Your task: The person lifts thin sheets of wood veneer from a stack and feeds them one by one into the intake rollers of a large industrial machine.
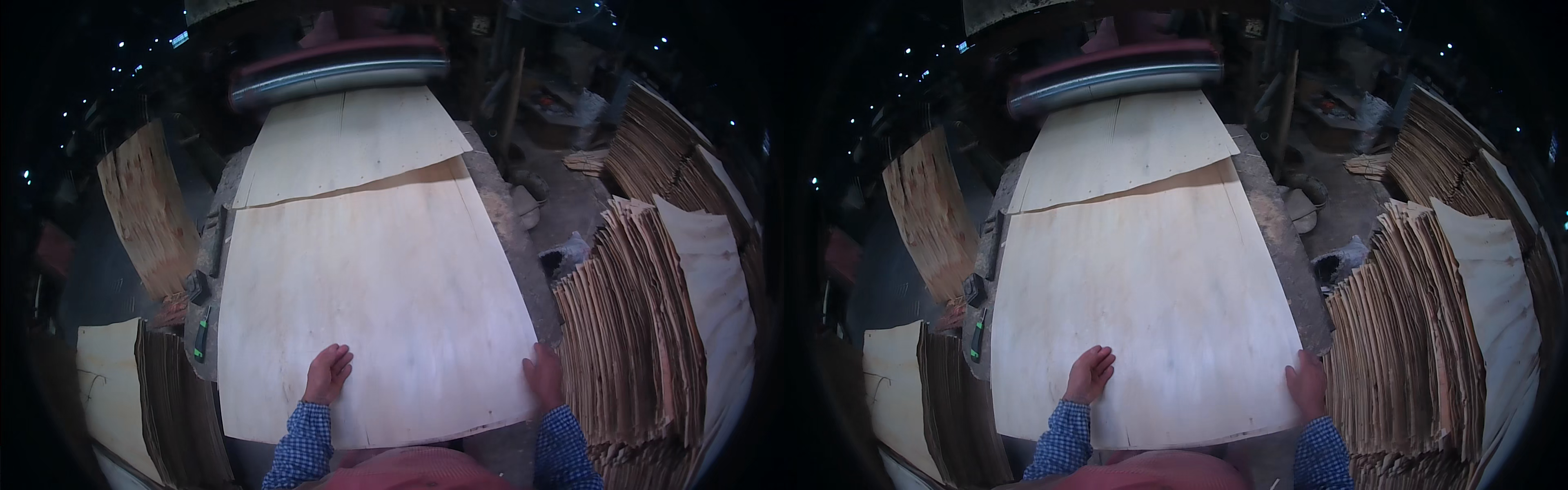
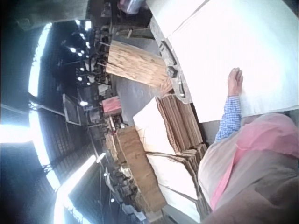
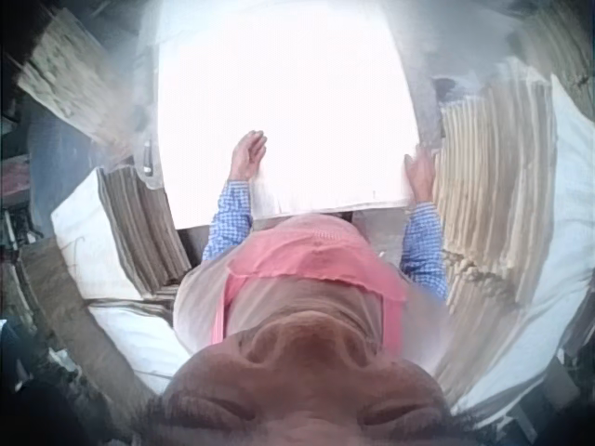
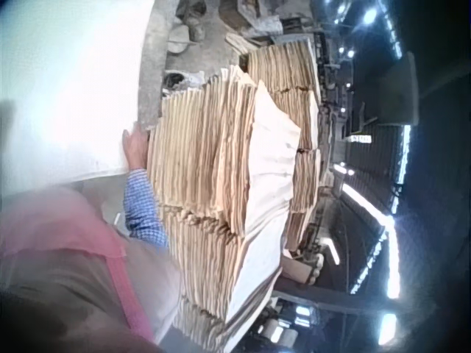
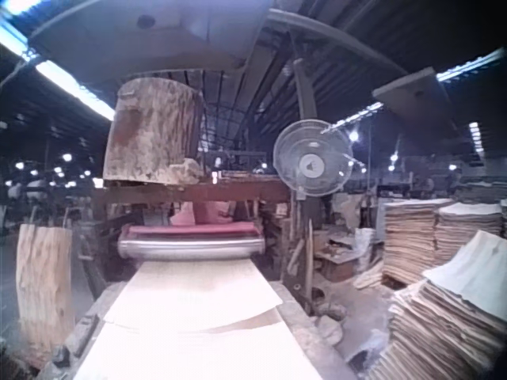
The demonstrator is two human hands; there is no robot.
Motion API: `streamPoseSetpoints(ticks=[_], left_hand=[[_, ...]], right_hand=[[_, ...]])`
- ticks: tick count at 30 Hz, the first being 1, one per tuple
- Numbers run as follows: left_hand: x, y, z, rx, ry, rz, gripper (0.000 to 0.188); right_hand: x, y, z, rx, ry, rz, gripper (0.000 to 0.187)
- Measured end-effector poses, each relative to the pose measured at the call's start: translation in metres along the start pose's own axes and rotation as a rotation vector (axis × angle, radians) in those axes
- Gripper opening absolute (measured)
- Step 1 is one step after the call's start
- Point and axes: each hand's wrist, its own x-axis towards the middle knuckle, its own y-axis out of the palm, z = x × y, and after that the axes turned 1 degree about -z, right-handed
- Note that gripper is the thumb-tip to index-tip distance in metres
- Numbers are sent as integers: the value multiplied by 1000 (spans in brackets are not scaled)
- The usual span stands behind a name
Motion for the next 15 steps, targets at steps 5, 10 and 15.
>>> streamPoseSetpoints(ticks=[5,10,15], left_hand=[[-100,-58,57,-58,-59,-62,35],[-142,-116,115,-306,-121,-1,42],[-179,-118,152,-298,-344,201,60]], right_hand=[[23,-19,-7,378,161,169,43],[46,-46,-4,1058,239,640,38],[61,-138,62,1326,87,692,35]])
